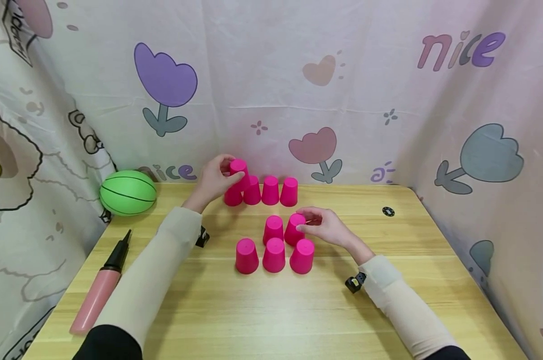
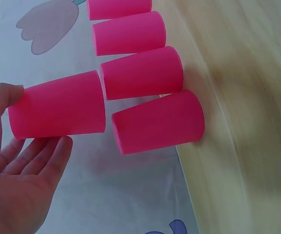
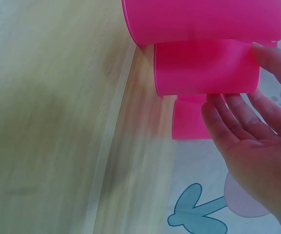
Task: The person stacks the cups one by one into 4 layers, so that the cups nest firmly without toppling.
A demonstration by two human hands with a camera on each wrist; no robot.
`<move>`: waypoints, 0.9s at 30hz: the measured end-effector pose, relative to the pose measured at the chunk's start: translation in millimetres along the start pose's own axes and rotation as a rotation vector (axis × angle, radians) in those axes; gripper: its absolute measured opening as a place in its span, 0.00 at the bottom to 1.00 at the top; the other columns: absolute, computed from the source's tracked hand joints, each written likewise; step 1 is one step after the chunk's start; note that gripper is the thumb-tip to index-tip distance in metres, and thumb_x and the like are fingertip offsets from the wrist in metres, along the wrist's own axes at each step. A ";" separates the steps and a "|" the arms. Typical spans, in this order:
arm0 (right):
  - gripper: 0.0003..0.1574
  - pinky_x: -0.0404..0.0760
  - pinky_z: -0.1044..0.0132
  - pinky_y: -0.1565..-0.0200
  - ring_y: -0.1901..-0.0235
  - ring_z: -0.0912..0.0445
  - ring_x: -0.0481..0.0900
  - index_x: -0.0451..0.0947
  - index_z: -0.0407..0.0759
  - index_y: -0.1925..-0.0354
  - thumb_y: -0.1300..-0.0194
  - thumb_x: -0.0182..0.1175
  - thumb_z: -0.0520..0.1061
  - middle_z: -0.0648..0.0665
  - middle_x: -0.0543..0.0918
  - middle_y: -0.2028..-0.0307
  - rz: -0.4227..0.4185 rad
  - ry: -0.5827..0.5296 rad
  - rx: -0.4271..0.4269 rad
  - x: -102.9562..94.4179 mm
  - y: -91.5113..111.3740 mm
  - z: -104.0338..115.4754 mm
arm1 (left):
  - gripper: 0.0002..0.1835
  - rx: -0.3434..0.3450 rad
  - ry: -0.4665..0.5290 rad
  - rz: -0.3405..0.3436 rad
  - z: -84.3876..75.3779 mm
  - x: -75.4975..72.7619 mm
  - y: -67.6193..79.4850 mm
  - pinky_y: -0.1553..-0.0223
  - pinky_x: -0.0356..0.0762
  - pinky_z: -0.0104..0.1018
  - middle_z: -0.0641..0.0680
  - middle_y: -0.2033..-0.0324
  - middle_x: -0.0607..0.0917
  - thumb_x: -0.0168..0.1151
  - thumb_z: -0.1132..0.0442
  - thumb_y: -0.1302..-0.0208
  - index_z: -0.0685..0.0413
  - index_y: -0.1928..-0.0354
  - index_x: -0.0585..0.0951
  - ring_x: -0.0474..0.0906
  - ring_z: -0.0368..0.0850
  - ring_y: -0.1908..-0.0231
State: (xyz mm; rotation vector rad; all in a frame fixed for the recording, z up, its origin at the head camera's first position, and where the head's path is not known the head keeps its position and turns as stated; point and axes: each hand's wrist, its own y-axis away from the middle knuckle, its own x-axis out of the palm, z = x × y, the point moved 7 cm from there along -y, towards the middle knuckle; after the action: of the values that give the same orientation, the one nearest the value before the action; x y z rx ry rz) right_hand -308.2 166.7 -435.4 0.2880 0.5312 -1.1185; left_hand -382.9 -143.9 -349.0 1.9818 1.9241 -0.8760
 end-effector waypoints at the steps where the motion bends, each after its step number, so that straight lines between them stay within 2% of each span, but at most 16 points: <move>1: 0.32 0.85 0.51 0.39 0.43 0.48 0.85 0.79 0.44 0.33 0.33 0.73 0.47 0.43 0.87 0.42 0.000 -0.001 -0.002 0.0 0.1 0.4 | 0.29 -0.008 0.006 0.001 1.3 0.4 -1.7 0.37 0.83 0.53 0.63 0.41 0.84 0.72 0.56 0.31 0.57 0.33 0.75 0.82 0.60 0.43; 8: 0.32 0.85 0.50 0.39 0.44 0.48 0.85 0.80 0.44 0.34 0.33 0.73 0.46 0.43 0.88 0.44 -0.003 0.001 0.003 0.4 0.1 -0.4 | 0.30 -0.072 0.034 -0.003 13.7 2.9 -13.5 0.36 0.82 0.53 0.63 0.39 0.82 0.71 0.56 0.30 0.56 0.30 0.73 0.80 0.60 0.41; 13: 0.32 0.86 0.53 0.39 0.44 0.49 0.85 0.79 0.44 0.33 0.33 0.73 0.47 0.43 0.88 0.43 -0.006 -0.002 0.005 1.2 1.0 0.7 | 0.30 -0.101 0.060 -0.019 19.4 0.7 -20.6 0.37 0.82 0.54 0.64 0.39 0.80 0.70 0.58 0.29 0.57 0.30 0.72 0.78 0.60 0.40; 17: 0.32 0.86 0.54 0.39 0.44 0.48 0.85 0.79 0.43 0.33 0.32 0.73 0.47 0.42 0.87 0.43 -0.007 -0.003 -0.002 1.6 1.2 1.7 | 0.30 -0.121 0.055 -0.029 19.9 -0.8 -24.5 0.37 0.83 0.54 0.64 0.38 0.80 0.70 0.57 0.29 0.58 0.30 0.72 0.78 0.60 0.40; 27: 0.32 0.85 0.53 0.39 0.43 0.48 0.85 0.78 0.43 0.33 0.32 0.72 0.46 0.43 0.87 0.42 -0.012 -0.004 0.001 1.6 1.0 -1.1 | 0.30 -0.141 0.046 -0.026 19.8 6.9 -31.4 0.36 0.82 0.53 0.63 0.39 0.80 0.70 0.57 0.29 0.57 0.30 0.71 0.77 0.59 0.39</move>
State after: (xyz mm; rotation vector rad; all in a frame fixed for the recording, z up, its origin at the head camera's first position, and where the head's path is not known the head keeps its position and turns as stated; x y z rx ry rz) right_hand -307.1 166.4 -437.3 0.2839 0.5290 -1.1309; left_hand -418.6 -146.1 -361.4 1.9155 1.9822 -0.6857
